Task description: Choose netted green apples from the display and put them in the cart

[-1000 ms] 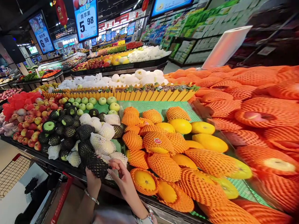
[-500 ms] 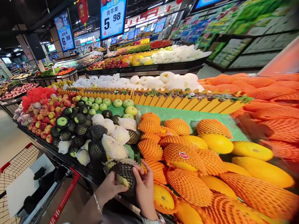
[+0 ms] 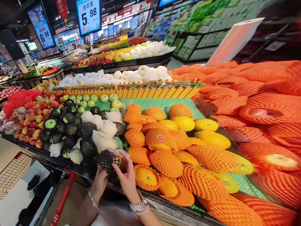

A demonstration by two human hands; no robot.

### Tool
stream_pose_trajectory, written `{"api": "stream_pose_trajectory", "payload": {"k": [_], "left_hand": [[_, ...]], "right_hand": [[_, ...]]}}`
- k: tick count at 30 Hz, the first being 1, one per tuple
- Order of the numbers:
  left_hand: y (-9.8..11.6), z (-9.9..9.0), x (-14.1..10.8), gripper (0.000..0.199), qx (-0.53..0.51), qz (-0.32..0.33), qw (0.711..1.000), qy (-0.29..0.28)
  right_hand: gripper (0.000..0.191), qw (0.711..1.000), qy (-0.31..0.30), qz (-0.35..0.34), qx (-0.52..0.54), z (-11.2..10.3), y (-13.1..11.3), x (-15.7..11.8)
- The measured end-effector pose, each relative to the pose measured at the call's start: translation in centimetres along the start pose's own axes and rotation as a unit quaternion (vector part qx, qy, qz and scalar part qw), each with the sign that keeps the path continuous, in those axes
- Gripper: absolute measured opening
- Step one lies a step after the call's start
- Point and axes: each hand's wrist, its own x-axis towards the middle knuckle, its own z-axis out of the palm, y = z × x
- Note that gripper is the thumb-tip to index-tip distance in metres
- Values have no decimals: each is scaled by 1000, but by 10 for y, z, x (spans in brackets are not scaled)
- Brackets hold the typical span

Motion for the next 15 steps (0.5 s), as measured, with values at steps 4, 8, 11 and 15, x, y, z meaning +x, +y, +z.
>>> {"api": "stream_pose_trajectory", "payload": {"k": [4,8,11,15], "left_hand": [[7,2,-1,53,3,-3,1000,-7],[2,1,2,45,-21,20,997,66],[1,-3,6,33,-34,21,995,87],[11,-3,7,25,-67,31,991,111]], "right_hand": [[17,998,-12,-46,-46,4,-6,0],[17,996,-21,-78,-46,6,-8,5],[31,993,19,-106,-45,5,-1,2],[48,995,-23,-91,-18,5,11,-8]]}}
